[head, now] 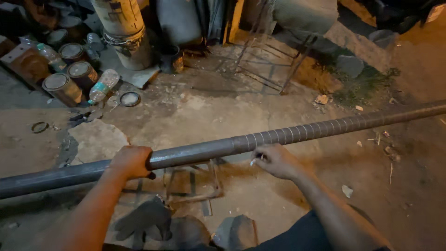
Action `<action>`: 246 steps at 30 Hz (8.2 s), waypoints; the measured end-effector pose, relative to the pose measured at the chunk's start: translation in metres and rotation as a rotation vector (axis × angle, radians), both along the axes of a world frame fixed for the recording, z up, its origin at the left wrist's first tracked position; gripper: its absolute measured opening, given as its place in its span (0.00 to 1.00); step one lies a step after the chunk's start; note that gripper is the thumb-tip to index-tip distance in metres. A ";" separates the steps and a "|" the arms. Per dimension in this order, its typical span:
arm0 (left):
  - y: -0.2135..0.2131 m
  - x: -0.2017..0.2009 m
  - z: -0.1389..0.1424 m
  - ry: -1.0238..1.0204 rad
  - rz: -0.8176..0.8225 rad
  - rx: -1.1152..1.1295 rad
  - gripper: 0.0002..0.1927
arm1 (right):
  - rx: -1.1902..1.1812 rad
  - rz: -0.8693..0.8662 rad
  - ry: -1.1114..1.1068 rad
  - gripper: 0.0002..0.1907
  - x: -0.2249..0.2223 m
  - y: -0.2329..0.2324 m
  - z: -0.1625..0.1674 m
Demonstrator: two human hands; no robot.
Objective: The person sits on the ground and uses a white marker to draw circumferential lines around a long metal pipe. They rotate the pipe with one hand while marking evenly spaced lines with the other, continuing the process along the length of the pipe.
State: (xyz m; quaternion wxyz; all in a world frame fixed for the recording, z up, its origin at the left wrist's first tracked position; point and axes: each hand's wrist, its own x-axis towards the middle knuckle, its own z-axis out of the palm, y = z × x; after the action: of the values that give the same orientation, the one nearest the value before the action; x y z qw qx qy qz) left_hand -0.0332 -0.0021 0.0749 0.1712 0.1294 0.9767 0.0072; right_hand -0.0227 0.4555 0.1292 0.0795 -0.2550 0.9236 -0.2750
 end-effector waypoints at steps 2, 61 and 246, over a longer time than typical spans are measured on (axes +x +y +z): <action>0.002 -0.002 0.000 0.036 -0.016 0.093 0.33 | 0.080 0.061 0.090 0.10 -0.003 -0.003 0.012; 0.003 0.021 -0.052 0.786 -0.043 0.068 0.09 | 0.267 0.263 0.137 0.12 -0.099 -0.057 -0.011; 0.013 -0.026 0.007 -0.277 0.061 0.252 0.26 | 0.352 0.254 0.369 0.10 -0.080 -0.068 -0.026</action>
State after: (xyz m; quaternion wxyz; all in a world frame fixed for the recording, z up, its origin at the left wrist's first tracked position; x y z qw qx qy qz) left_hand -0.0593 0.0109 0.0816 0.2864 0.1177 0.9386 0.1524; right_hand -0.1031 0.3876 0.1037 -0.0131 -0.3967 0.9166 -0.0474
